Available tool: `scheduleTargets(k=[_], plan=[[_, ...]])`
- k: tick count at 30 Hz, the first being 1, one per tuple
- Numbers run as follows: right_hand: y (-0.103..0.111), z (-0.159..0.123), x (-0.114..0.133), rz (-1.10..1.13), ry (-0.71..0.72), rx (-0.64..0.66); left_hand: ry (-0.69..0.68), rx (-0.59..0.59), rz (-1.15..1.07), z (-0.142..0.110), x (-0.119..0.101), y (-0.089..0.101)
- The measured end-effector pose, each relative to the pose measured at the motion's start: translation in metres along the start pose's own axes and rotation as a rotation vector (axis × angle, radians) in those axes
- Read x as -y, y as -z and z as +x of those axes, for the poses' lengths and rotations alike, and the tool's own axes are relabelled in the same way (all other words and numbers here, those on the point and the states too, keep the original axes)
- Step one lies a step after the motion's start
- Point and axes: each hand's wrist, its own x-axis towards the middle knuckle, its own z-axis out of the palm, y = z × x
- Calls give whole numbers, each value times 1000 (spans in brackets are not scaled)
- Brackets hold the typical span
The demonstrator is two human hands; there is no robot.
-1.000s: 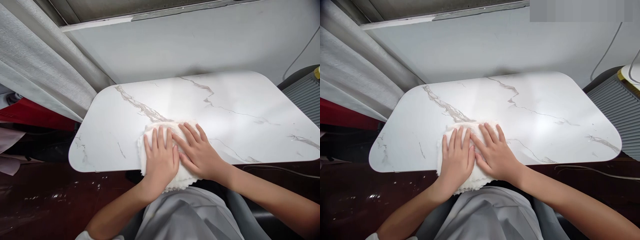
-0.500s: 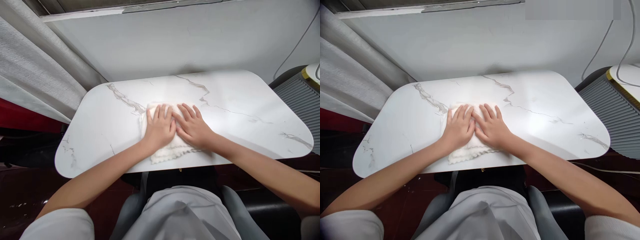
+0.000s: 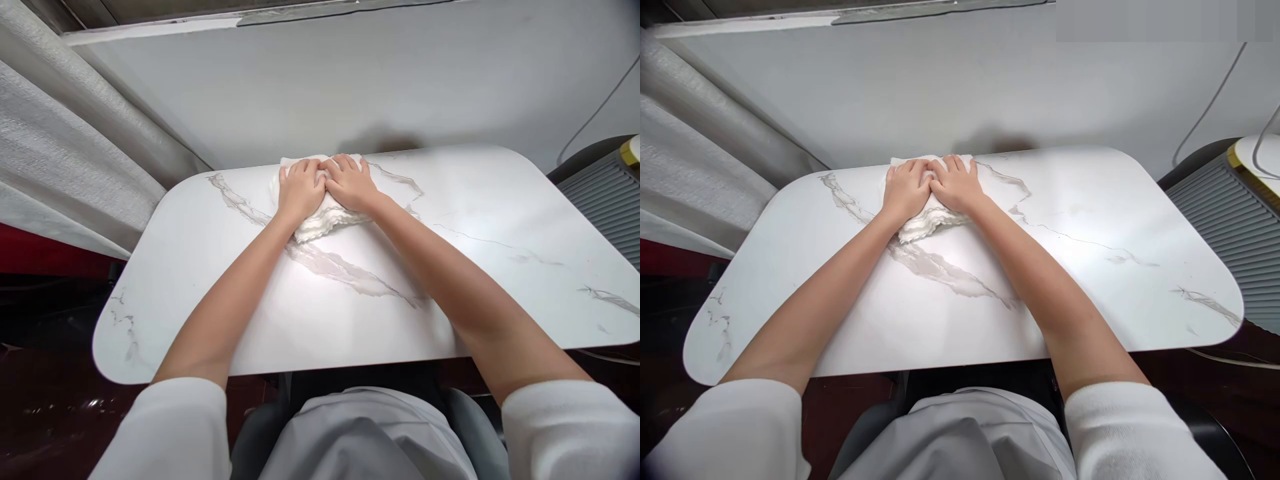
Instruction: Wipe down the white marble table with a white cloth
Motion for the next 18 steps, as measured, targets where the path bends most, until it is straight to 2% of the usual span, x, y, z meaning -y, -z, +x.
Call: scheduleTargets(k=[4, 9, 18], plan=[[-5, 20, -14, -1, -6, -89, 2, -1, 25, 28, 1, -8], [-3, 36, -32, -8, -28, -127, 12, 1, 67, 51, -6, -16], [13, 34, -61, -28, -91, -147, -11, -11, 97, 71, -36, -32]])
